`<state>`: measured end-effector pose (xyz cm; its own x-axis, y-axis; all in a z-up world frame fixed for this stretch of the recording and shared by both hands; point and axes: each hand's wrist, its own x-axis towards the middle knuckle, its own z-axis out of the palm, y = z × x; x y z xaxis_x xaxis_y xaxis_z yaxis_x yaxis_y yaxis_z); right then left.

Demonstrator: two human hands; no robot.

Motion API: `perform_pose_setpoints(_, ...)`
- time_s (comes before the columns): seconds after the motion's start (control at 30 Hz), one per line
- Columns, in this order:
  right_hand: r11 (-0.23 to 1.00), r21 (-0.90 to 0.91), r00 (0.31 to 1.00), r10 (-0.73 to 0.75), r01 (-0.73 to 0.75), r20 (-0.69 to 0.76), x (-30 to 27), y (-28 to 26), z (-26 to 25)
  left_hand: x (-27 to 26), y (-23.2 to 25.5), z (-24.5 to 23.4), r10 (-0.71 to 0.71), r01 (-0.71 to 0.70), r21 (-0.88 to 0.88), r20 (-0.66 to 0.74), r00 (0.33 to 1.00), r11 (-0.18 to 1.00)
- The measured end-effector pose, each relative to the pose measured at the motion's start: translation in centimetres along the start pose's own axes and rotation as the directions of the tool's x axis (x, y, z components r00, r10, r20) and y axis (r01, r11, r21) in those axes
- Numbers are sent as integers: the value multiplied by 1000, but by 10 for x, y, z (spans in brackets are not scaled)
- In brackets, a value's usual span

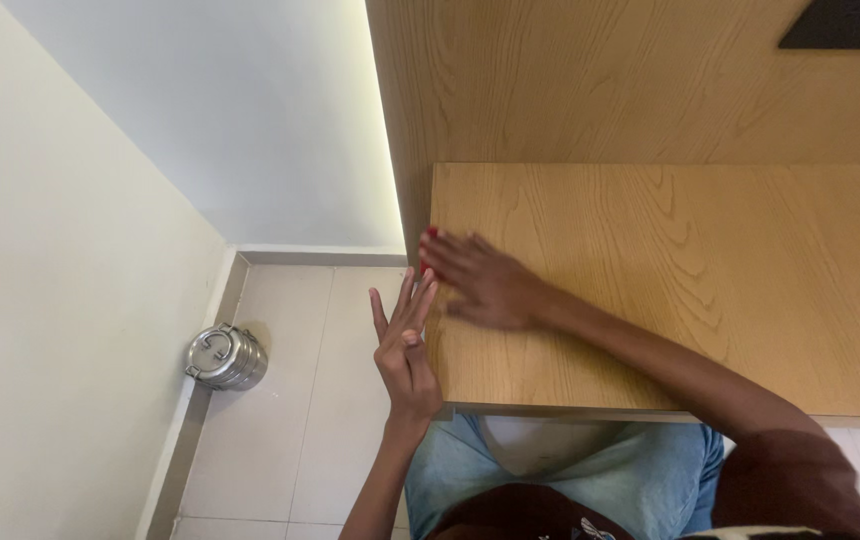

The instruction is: The person wipes the top surface of a wooden desk with a red cloth after pouring water from a bottle, then sits on the floor to wipe the front panel and edges of the desk drawer.

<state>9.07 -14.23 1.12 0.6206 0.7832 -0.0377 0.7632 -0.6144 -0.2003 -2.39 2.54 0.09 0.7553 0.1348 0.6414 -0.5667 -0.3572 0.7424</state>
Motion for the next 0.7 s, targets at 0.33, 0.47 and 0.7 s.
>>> perform_pose_setpoints(0.33, 941, -42, 941, 334, -337, -50, 52, 48, 0, -2, 12, 0, -52, 44, 150, 50, 997, 988)
perform_pose_setpoints(0.47, 970, -57, 966, 229, -237, -122, 1, 53, 18, 22, 17, 19, -122, 36, 291, 284, 951, 956)
perform_pose_setpoints(0.7, 833, 28, 833, 553, -552, -27, -59, 93, -6, 84, -29, 94, -328, -159, 559, 668, 668, 814)
